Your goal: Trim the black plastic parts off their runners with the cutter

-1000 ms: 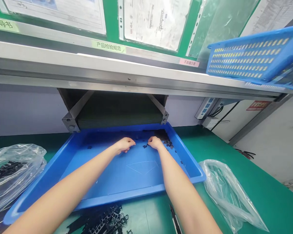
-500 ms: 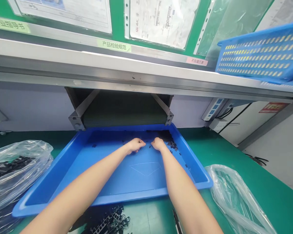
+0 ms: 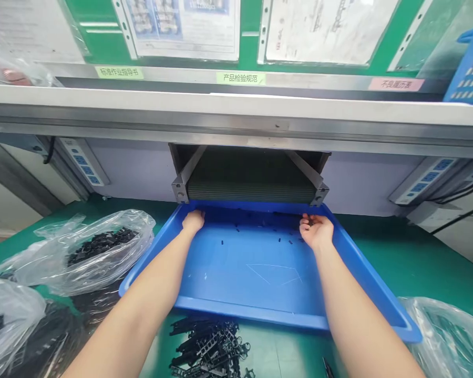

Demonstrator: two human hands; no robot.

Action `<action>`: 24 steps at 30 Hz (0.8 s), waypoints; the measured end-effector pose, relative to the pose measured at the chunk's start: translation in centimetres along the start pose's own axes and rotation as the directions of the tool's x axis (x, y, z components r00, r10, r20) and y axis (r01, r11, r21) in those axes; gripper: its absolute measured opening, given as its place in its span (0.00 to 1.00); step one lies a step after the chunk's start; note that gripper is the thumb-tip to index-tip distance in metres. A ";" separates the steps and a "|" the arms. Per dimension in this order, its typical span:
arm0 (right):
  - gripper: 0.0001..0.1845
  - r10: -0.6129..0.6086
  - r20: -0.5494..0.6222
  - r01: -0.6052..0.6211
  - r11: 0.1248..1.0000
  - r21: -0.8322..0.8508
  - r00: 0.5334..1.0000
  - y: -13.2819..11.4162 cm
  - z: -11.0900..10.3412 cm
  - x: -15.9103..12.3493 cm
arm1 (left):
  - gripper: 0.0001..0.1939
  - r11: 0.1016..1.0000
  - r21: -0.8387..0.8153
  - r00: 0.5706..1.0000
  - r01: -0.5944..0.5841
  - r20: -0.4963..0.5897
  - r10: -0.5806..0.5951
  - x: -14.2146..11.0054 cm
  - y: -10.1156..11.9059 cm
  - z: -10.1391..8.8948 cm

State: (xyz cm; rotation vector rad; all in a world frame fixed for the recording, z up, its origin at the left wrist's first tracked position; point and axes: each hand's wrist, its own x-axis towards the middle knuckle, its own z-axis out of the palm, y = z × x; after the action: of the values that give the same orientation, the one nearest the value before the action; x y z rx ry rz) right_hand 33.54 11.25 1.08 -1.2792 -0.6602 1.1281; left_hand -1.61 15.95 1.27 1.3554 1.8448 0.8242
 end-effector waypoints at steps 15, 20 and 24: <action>0.15 0.003 -0.017 -0.010 0.908 -0.419 1.000 1.5 2.6 -2.0 | 0.13 0.868 0.493 0.994 -0.067 -0.038 0.098 -0.1 -0.8 3.0; 0.13 -0.094 0.009 0.067 0.645 -0.761 0.996 1.6 3.1 -0.2 | 0.14 0.831 0.542 0.990 -0.124 0.005 0.144 0.5 -0.7 3.9; 0.14 -0.128 0.069 0.111 0.364 -0.925 0.989 1.5 4.2 2.6 | 0.15 0.822 0.537 0.980 -0.191 0.056 0.191 1.0 -0.2 6.0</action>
State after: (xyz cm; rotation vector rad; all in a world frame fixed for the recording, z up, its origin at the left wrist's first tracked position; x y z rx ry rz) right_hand 30.34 15.14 0.12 -2.1494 -1.4982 0.5363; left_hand 3.04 17.36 -2.42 1.9146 2.0543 0.3953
